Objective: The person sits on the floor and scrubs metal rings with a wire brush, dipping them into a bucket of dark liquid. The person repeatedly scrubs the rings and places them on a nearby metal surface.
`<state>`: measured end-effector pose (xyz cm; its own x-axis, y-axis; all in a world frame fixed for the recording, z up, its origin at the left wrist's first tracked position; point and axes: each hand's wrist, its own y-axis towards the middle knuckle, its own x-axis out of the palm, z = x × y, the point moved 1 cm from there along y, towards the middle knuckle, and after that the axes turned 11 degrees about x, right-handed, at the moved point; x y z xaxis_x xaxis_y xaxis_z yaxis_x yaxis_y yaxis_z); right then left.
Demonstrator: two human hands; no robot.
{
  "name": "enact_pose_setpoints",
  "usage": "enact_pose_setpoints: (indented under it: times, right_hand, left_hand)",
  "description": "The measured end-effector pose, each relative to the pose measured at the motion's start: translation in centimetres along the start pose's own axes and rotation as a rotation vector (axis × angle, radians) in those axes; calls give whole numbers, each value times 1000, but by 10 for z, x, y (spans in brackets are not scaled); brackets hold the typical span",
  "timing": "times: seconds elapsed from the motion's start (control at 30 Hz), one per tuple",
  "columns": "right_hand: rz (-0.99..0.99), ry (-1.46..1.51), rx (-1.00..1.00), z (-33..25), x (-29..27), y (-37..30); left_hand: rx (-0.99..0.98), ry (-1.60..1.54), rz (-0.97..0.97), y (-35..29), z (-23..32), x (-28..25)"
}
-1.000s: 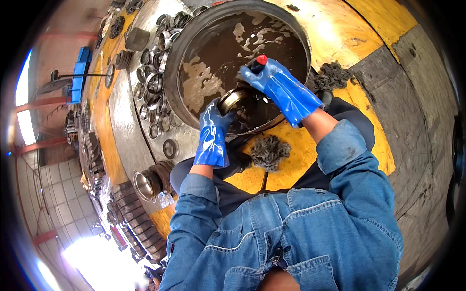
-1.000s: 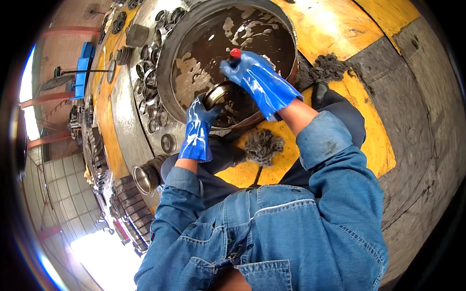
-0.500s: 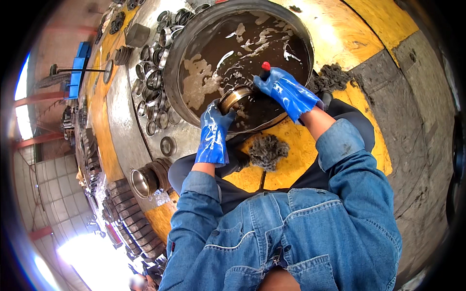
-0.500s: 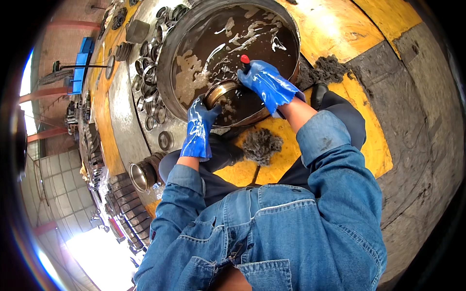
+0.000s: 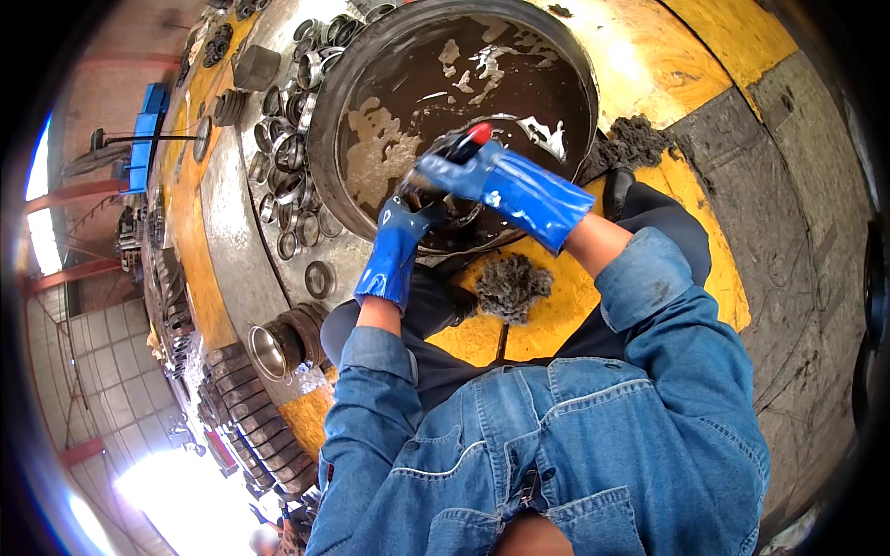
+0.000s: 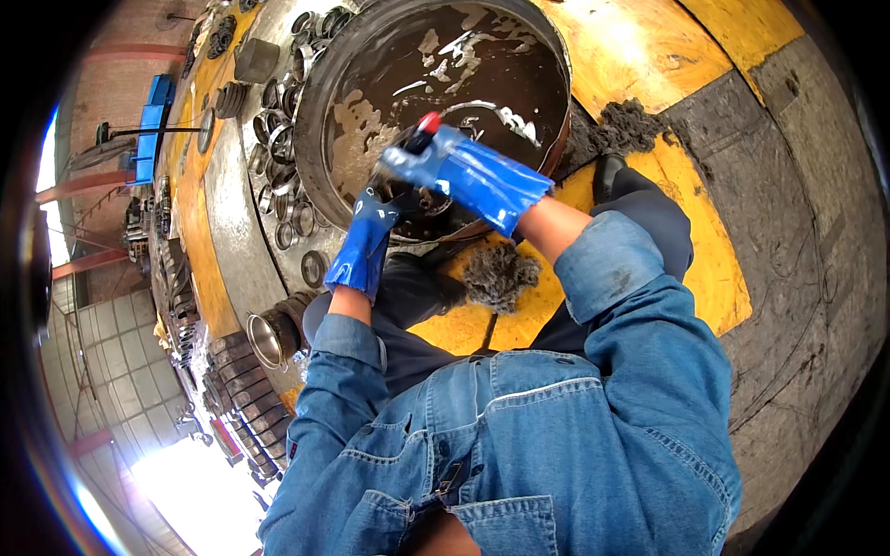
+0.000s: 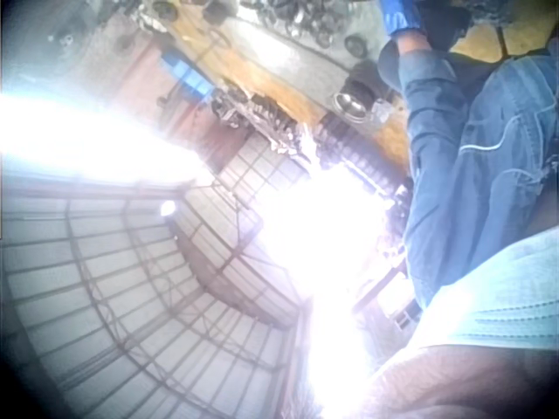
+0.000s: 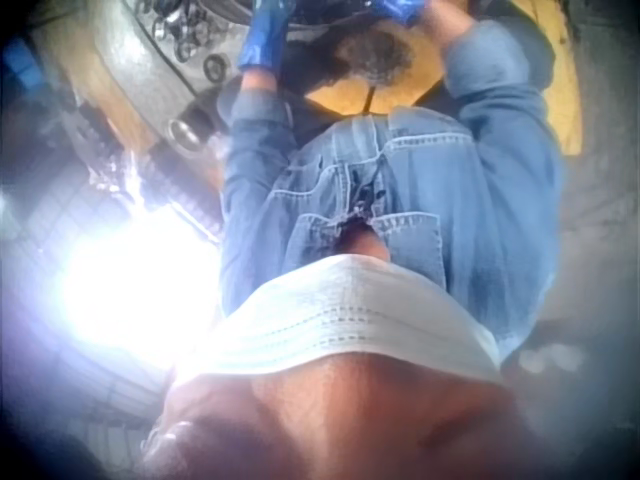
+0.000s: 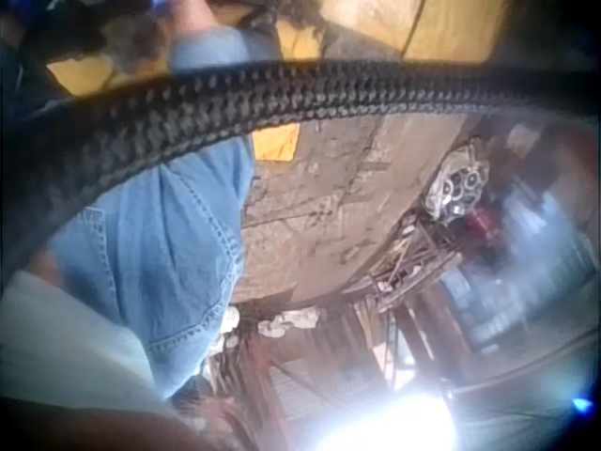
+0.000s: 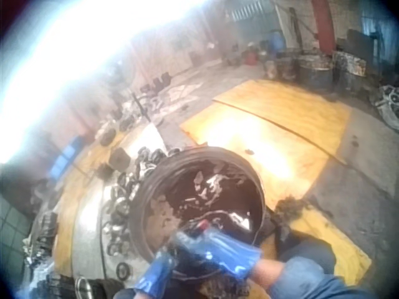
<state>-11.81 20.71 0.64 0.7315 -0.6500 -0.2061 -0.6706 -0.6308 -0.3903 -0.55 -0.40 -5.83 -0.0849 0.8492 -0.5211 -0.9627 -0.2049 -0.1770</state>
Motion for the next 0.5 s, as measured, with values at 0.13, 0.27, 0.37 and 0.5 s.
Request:
enact_pose_setpoints:
  times: [0.13, 0.27, 0.37, 0.5]
  right_hand:
    - [42, -81, 14, 4, 9, 16]
    - [134, 153, 83, 7, -2, 12]
    - [244, 346, 144, 24, -16, 6]
    - [336, 85, 303, 45, -24, 6]
  left_hand:
    - [-15, 147, -67, 7, -20, -3]
    - [7, 169, 11, 2, -1, 4]
    - [-97, 174, -39, -3, 30, 2]
    - [-23, 285, 36, -9, 35, -2]
